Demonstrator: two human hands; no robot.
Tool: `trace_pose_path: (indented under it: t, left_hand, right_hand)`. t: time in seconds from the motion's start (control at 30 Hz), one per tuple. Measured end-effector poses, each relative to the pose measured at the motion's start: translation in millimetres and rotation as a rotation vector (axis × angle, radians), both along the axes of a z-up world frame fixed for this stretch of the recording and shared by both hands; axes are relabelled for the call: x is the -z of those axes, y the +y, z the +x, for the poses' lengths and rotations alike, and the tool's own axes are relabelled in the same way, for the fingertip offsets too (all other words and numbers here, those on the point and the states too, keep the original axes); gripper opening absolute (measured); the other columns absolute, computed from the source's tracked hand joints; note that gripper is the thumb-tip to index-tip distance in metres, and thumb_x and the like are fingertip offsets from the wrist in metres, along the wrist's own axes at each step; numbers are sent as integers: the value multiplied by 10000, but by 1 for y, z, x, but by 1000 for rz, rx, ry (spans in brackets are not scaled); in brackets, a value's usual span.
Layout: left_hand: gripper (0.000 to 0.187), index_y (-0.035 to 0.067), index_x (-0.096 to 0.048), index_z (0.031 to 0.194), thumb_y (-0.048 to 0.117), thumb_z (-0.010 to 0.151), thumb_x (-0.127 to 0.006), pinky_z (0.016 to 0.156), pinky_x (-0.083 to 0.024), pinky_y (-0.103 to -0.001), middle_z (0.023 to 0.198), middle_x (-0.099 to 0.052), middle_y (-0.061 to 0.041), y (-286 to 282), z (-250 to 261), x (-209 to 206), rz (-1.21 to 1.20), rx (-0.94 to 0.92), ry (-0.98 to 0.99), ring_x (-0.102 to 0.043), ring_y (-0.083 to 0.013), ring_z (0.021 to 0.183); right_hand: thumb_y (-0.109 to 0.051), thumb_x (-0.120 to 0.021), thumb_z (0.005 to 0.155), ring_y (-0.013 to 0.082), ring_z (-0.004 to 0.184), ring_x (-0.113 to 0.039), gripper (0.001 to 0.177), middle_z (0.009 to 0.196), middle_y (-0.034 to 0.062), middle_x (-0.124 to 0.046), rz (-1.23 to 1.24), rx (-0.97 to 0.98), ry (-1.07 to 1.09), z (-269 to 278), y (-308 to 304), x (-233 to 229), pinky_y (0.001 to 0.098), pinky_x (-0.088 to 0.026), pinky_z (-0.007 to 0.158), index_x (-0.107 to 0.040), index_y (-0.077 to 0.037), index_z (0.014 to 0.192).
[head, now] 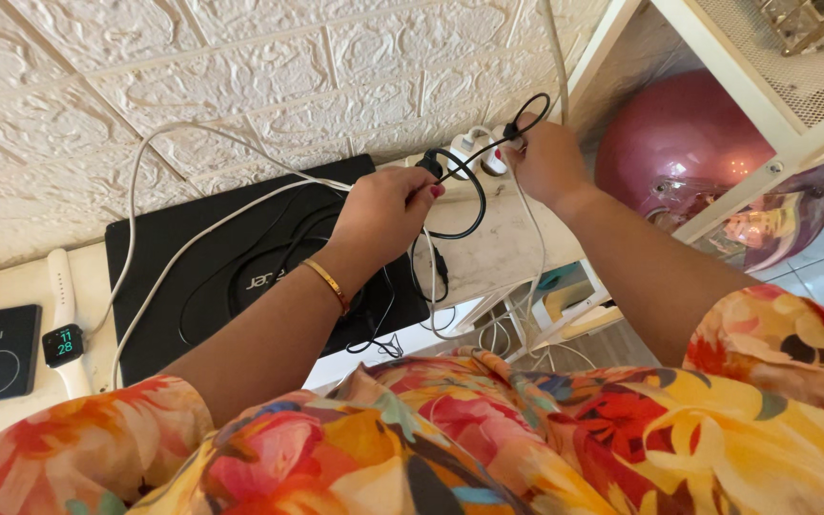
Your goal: The person connects multiple electronic devices to chargers and plugs them into a power strip. They handle a smartwatch, a power bank, and a laptop, plugging in and unplugging cables to organize the setup on a white desk.
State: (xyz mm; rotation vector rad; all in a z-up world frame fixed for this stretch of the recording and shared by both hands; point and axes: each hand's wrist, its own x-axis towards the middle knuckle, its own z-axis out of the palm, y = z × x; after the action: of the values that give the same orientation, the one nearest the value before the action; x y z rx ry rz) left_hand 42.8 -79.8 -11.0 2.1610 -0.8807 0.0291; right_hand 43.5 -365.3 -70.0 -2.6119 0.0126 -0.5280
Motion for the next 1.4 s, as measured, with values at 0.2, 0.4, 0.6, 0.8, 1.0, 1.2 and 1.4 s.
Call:
trace_pose_path:
  t: [0.2,0.4,0.6,0.8,1.0,1.2,1.4]
  left_hand:
    - [202,70,-711,962,258,958,-636,737,-524,-460,867,-706,-154,4,-1,3,32,-27,32,-672,-365,831]
    - [213,78,-741,987,266,945,-651,649,-531,-395,771,-703,-134,8,-5,1,-15,-80,161,-684,-289,700]
    - [254,29,-741,1062,204,987,-574,605,-548,-278,746,-675,-37,8,-3,3,-311,-46,775,-656,-127,640]
    - [273,12,-663,1179,199,1033,-527,780,-622,-324,934,-706,-56,5,-1,5,-585,58,1255,-731,-169,861]
    - [247,5,-635,1159,188,1038,-522,871,-628,-355,1007,-729,-110,-5,4,-4,-810,86,1405,-740,-216,965]
    - [434,17,-665,1173,403,1089,-486,889,-562,-376,1060,-734,-101,25,-6,7,-785,328,1363,-698,-221,999]
    - [500,44,-687,1160,457,1028,-438,914,-530,-298,1057,-718,-60,90,-60,21,-594,289,1380,-673,-148,996]
  right_hand:
    - [-129,-783,881,424,841,-692,180,878,218,-711,-59,-29,-30,7,-9,11,480,-546,712,-679,-29,989]
    - [-96,-752,843,404,843,-703,171,884,207,-716,-64,-44,-52,15,-16,28,461,-563,728,-698,-39,994]
    - [-20,-760,783,347,793,-728,445,1068,239,-663,167,-23,-44,-2,0,9,431,-558,678,-611,-14,1202]
    - [114,-635,840,187,774,-598,304,1057,108,-577,266,41,-426,-93,72,-29,319,-507,679,-557,-43,1089]
    - [-185,-582,966,80,773,-639,190,1005,-2,-679,894,-455,593,-135,147,-57,248,-507,656,-666,-78,1100]
    - [-262,-477,1090,194,802,-700,315,940,106,-717,1413,-500,558,-111,141,-76,340,-570,761,-656,-4,1059]
    - [-208,-500,1110,229,877,-707,230,1012,159,-724,1695,-462,314,-58,107,-93,403,-593,859,-623,-28,1036]
